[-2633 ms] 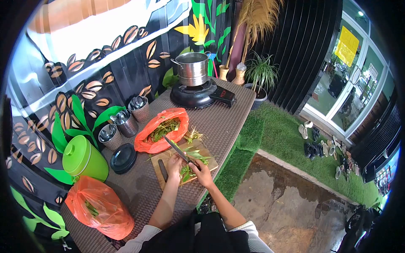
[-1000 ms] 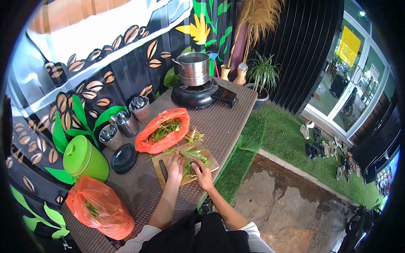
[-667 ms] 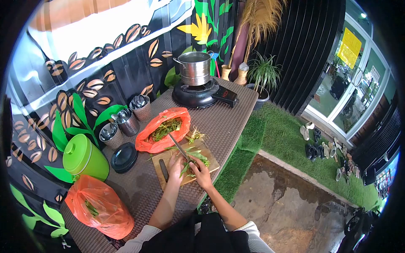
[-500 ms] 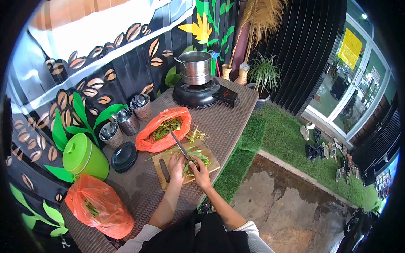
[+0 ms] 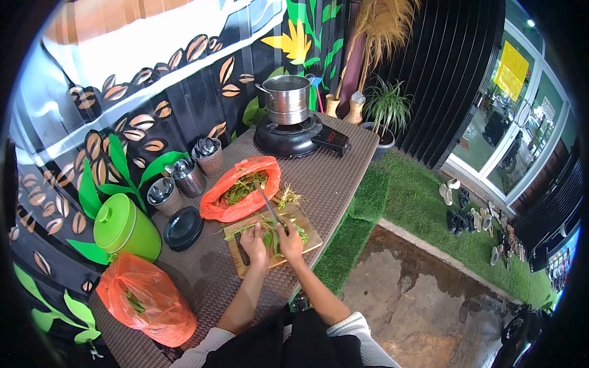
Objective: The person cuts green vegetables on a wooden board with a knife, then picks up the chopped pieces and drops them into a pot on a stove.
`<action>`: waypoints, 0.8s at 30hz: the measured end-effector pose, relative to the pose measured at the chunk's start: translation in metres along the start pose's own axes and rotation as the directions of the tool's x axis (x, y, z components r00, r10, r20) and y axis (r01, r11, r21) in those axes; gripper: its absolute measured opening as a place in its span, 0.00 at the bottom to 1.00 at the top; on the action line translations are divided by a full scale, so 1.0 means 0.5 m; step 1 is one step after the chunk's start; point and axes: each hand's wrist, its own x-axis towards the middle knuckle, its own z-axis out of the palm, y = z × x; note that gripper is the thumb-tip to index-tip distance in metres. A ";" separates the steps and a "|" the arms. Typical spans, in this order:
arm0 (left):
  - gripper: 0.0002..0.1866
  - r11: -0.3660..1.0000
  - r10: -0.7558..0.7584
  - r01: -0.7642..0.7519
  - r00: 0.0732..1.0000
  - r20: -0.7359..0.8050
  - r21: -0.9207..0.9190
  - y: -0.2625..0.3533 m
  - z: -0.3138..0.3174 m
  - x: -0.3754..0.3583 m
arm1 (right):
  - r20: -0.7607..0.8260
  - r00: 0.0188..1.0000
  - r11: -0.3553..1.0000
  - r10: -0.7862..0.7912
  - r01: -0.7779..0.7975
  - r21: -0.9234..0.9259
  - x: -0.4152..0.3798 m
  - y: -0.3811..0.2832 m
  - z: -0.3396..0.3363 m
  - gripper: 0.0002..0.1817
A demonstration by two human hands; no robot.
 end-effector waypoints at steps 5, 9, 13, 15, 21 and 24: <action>0.13 0.998 -0.057 0.058 0.998 0.030 -0.031 0.027 -0.008 0.008 | 0.169 0.986 0.991 0.008 -0.030 0.131 0.073 0.055 -0.002 0.18; 0.14 0.987 -0.079 0.085 0.996 0.050 -0.138 0.038 -0.002 0.005 | 0.179 0.983 0.999 -0.049 0.045 0.025 0.072 0.014 -0.029 0.19; 0.13 0.974 -0.114 0.126 0.991 0.077 -0.189 0.028 0.000 0.005 | 0.196 0.971 0.941 -0.134 0.063 0.331 0.038 -0.032 -0.057 0.18; 0.13 0.969 -0.110 0.126 0.990 0.084 -0.211 0.018 0.000 0.006 | 0.234 0.968 0.924 -0.090 -0.007 0.383 -0.005 -0.062 -0.068 0.17; 0.12 0.951 -0.053 0.108 0.980 0.189 -0.291 0.012 0.013 -0.004 | 0.271 0.960 0.892 -0.069 -0.062 0.447 -0.046 -0.030 -0.044 0.17; 0.11 0.942 -0.074 0.136 0.976 0.206 -0.307 0.016 0.022 -0.010 | 0.248 0.969 0.885 -0.011 -0.106 0.453 -0.047 -0.024 -0.048 0.17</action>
